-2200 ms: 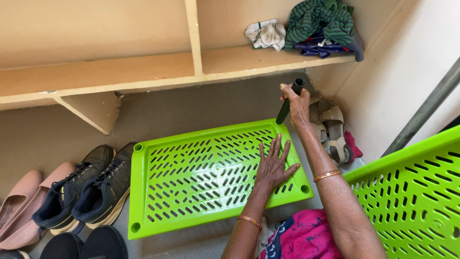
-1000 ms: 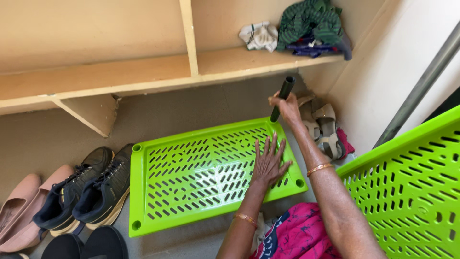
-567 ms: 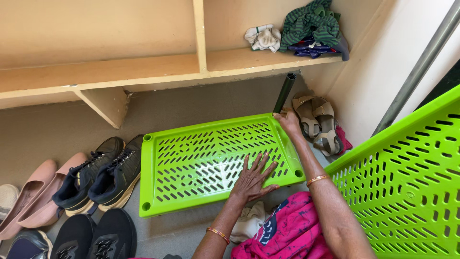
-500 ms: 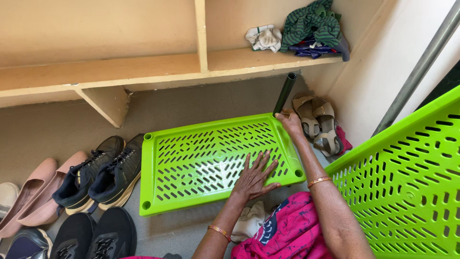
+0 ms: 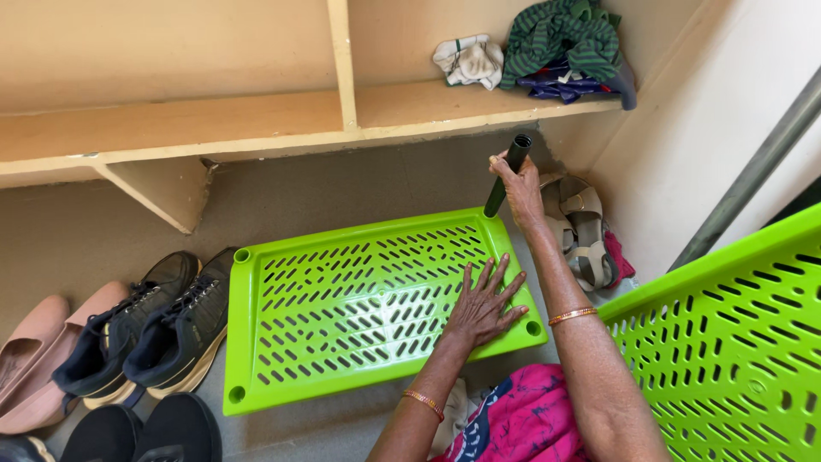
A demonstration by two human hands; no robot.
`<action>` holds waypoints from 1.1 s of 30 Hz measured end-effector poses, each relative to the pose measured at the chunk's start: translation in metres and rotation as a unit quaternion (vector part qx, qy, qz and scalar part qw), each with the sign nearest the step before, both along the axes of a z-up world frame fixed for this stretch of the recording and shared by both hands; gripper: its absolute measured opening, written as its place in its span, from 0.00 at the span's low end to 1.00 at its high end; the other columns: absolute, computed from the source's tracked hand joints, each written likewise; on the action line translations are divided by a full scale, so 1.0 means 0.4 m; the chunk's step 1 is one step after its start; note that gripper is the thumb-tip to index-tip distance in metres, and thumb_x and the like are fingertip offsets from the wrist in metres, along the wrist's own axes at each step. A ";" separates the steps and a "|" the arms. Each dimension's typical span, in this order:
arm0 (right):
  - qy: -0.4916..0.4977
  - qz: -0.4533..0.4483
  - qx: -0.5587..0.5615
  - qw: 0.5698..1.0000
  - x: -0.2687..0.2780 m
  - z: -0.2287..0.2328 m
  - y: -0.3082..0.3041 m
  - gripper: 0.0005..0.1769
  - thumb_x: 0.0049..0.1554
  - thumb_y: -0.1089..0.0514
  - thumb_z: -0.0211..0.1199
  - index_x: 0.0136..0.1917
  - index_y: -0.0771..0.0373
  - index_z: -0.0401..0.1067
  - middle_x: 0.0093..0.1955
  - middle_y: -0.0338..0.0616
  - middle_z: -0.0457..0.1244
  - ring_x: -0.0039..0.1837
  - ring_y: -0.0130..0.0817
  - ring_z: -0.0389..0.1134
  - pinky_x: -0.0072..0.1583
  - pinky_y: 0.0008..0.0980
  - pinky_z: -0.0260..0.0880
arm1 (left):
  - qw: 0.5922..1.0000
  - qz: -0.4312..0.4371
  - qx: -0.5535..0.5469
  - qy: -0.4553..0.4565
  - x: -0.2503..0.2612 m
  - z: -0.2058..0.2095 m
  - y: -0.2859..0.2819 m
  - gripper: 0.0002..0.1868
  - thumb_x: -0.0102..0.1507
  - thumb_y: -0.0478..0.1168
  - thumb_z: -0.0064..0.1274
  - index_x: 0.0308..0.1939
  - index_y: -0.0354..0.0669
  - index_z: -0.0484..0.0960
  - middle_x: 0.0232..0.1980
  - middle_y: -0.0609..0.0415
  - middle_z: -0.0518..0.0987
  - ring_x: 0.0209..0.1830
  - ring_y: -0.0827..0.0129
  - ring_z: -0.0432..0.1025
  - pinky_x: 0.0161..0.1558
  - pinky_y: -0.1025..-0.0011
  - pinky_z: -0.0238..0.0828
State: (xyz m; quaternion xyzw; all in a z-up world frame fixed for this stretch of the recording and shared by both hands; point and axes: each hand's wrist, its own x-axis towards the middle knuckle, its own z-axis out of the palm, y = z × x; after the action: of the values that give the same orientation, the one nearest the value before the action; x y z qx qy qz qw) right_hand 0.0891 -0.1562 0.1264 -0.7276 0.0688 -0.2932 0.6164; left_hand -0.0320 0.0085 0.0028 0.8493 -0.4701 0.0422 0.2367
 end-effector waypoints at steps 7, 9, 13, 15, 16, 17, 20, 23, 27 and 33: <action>0.057 0.048 0.021 0.997 0.007 -0.004 -0.039 0.09 0.50 0.58 0.64 0.44 0.60 0.69 0.39 0.39 0.64 0.45 0.29 0.68 0.56 0.32 0.66 | 1.000 -0.012 0.005 0.015 0.003 0.020 0.008 0.42 0.68 0.72 0.28 0.80 0.58 0.57 0.86 0.46 0.42 0.87 0.52 0.36 0.77 0.35 0.23; 0.063 0.090 0.035 0.993 0.010 0.007 -0.051 0.09 0.50 0.60 0.64 0.45 0.60 0.68 0.39 0.38 0.62 0.46 0.29 0.66 0.56 0.33 0.66 | 1.000 -0.012 0.005 0.011 0.008 0.026 0.006 0.43 0.68 0.73 0.29 0.80 0.57 0.56 0.86 0.45 0.42 0.86 0.51 0.36 0.77 0.35 0.22; 0.054 0.181 0.099 0.977 0.012 0.016 -0.077 0.11 0.50 0.62 0.65 0.45 0.60 0.66 0.43 0.36 0.61 0.48 0.30 0.65 0.56 0.34 0.66 | 1.000 -0.014 0.008 0.014 0.006 0.026 0.006 0.44 0.66 0.74 0.30 0.80 0.57 0.56 0.86 0.44 0.41 0.85 0.50 0.36 0.76 0.36 0.22; 0.059 0.210 0.099 0.971 0.018 0.020 -0.088 0.12 0.51 0.63 0.66 0.46 0.61 0.65 0.44 0.38 0.60 0.49 0.31 0.64 0.57 0.34 0.65 | 1.000 -0.014 0.006 0.016 0.009 0.024 0.007 0.44 0.66 0.74 0.30 0.80 0.57 0.56 0.86 0.45 0.42 0.85 0.51 0.36 0.76 0.35 0.22; 0.048 0.207 0.108 0.971 0.018 0.016 -0.088 0.11 0.51 0.62 0.65 0.46 0.60 0.66 0.43 0.37 0.61 0.49 0.31 0.65 0.57 0.35 0.66 | 1.000 -0.015 0.004 0.018 0.006 0.022 0.007 0.44 0.66 0.74 0.30 0.80 0.58 0.57 0.86 0.45 0.42 0.86 0.51 0.36 0.77 0.35 0.22; 0.036 0.204 0.117 0.971 0.018 0.011 -0.085 0.11 0.51 0.61 0.65 0.46 0.59 0.66 0.43 0.36 0.62 0.49 0.30 0.66 0.57 0.35 0.67 | 1.000 -0.009 0.004 0.007 0.005 0.019 0.006 0.44 0.67 0.74 0.30 0.80 0.58 0.57 0.86 0.45 0.42 0.86 0.51 0.37 0.77 0.36 0.23; 0.026 0.067 0.038 0.997 0.017 -0.021 -0.047 0.09 0.52 0.56 0.67 0.44 0.57 0.69 0.41 0.36 0.66 0.48 0.28 0.68 0.58 0.33 0.68 | 1.000 0.006 -0.001 -0.009 0.003 0.011 0.004 0.43 0.67 0.74 0.30 0.80 0.60 0.58 0.86 0.40 0.41 0.86 0.50 0.37 0.78 0.37 0.24; 0.041 -0.055 0.029 0.997 0.026 -0.059 0.004 0.12 0.54 0.50 0.69 0.42 0.58 0.72 0.39 0.38 0.67 0.44 0.27 0.69 0.55 0.33 0.67 | 1.000 0.020 -0.004 -0.009 0.000 0.008 -0.001 0.42 0.66 0.74 0.31 0.79 0.63 0.58 0.84 0.30 0.39 0.86 0.46 0.36 0.77 0.39 0.25; 0.045 -0.014 0.043 0.998 0.033 -0.056 0.000 0.13 0.55 0.53 0.68 0.39 0.64 0.69 0.37 0.44 0.65 0.42 0.32 0.66 0.52 0.34 0.62 | 1.000 0.023 0.005 -0.012 0.004 0.011 -0.001 0.43 0.66 0.75 0.31 0.80 0.64 0.57 0.83 0.27 0.38 0.84 0.41 0.36 0.77 0.41 0.24; 0.057 0.068 0.092 0.992 0.023 -0.036 -0.035 0.09 0.48 0.60 0.66 0.39 0.62 0.67 0.37 0.38 0.59 0.40 0.28 0.63 0.48 0.32 0.69 | 1.000 0.009 0.009 0.017 0.012 -0.005 -0.004 0.44 0.65 0.76 0.31 0.81 0.63 0.55 0.83 0.28 0.36 0.85 0.41 0.35 0.77 0.40 0.23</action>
State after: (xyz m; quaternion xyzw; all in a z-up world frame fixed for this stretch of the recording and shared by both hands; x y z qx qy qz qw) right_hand 0.0985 -0.1704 0.1122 -0.6866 0.0806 -0.2009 0.6941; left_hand -0.0274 0.0069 0.0009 0.8561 -0.4585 0.0260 0.2369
